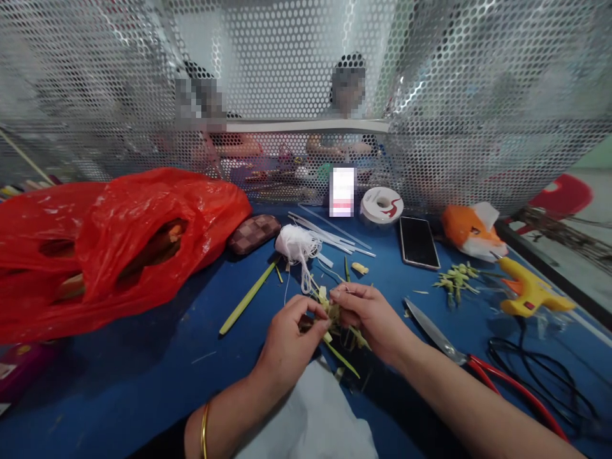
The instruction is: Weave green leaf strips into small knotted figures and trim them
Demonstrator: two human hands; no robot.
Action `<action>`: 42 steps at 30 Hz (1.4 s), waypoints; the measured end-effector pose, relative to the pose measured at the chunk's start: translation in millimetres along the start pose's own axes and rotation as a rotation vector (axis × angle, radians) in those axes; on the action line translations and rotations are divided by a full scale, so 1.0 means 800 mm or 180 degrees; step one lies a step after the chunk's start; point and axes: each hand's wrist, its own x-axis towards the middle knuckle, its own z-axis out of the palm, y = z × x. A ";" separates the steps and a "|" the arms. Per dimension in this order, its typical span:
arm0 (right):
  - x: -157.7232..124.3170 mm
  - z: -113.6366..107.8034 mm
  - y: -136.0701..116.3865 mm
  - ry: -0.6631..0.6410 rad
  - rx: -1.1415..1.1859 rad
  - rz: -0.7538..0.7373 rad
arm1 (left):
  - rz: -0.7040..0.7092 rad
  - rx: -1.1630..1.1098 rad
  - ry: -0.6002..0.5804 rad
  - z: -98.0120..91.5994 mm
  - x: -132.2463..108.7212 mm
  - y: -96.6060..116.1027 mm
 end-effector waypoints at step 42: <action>-0.006 -0.005 -0.010 -0.0429 -0.1643 -0.1233 | -0.0820 -0.0832 0.0093 -0.005 0.008 0.001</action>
